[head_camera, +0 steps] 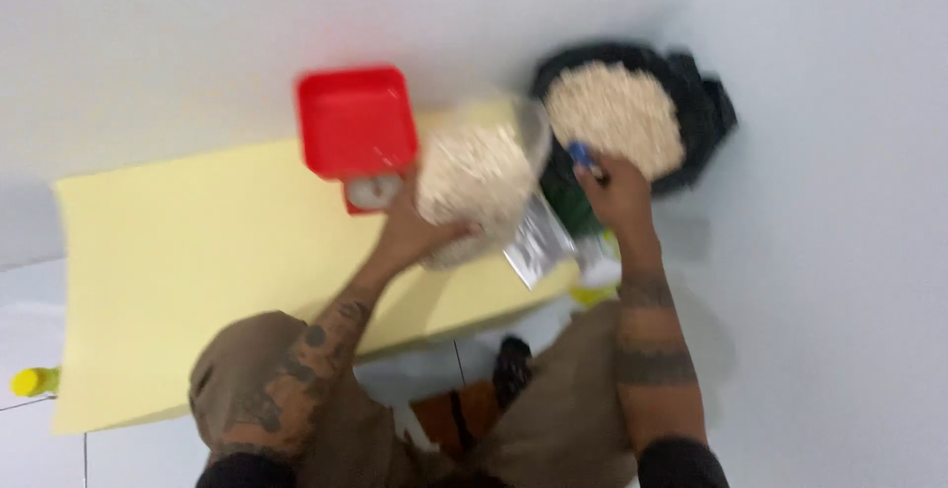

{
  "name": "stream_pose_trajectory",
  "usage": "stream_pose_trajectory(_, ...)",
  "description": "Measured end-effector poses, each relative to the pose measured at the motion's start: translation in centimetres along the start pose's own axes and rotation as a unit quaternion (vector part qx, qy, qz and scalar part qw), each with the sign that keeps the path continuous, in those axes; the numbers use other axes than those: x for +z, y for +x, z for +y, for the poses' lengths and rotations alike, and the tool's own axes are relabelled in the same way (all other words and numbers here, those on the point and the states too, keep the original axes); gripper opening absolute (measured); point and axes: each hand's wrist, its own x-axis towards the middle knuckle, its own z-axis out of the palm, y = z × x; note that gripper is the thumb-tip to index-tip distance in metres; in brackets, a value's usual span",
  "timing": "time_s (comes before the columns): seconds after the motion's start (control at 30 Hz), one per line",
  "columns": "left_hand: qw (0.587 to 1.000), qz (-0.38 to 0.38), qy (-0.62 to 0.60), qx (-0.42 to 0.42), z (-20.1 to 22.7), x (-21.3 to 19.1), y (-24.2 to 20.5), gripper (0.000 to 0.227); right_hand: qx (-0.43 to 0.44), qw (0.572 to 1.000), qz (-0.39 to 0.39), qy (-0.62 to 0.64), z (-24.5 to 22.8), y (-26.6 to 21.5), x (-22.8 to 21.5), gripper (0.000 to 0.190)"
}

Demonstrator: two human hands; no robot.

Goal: Scooping wood shavings from a bin into a plastic bag and weighing it on a scale for packaging.

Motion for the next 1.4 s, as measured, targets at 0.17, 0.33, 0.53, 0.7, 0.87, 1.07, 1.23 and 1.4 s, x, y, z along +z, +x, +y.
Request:
stream_pose_trajectory(0.17,0.994,0.003,-0.091,0.058,-2.4,0.4,-0.1,0.098,-0.032,0.999,0.024,0.029,-0.1,0.9,0.3,0.035)
stream_pose_trajectory(0.33,0.998,-0.009,-0.066,0.02,-1.8,0.5,0.2,0.101,-0.039,0.996,0.079,0.025,1.1,2.9,0.0,0.039)
stream_pose_trajectory(0.53,0.999,-0.009,-0.026,0.025,-1.6,1.2,-0.5,0.098,-0.047,0.987,0.15,0.039,-0.3,1.8,-2.1,0.022)
stream_pose_trajectory(0.7,1.0,-0.022,0.02,-0.004,-0.8,0.7,-1.2,0.098,0.028,0.98,0.192,-0.047,2.8,2.4,-1.5,0.018)
stream_pose_trajectory(0.87,0.999,-0.028,0.04,-0.016,-2.3,1.4,-0.4,0.098,-0.01,0.989,0.143,-0.028,0.3,1.6,-0.8,0.019)
stream_pose_trajectory(1.07,0.998,-0.043,0.042,-0.027,-1.9,1.5,-0.6,0.099,-0.046,0.991,0.122,-0.025,-1.6,1.7,-0.1,0.02)
stream_pose_trajectory(1.23,0.997,-0.046,0.053,-0.031,-1.5,1.8,-0.9,0.099,-0.056,0.991,0.12,-0.018,-3.7,0.9,-0.7,0.025)
stream_pose_trajectory(1.4,0.996,-0.044,0.071,-0.042,-1.6,1.6,-0.7,0.1,0.012,0.985,0.17,0.039,-1.3,2.2,-0.6,0.02)
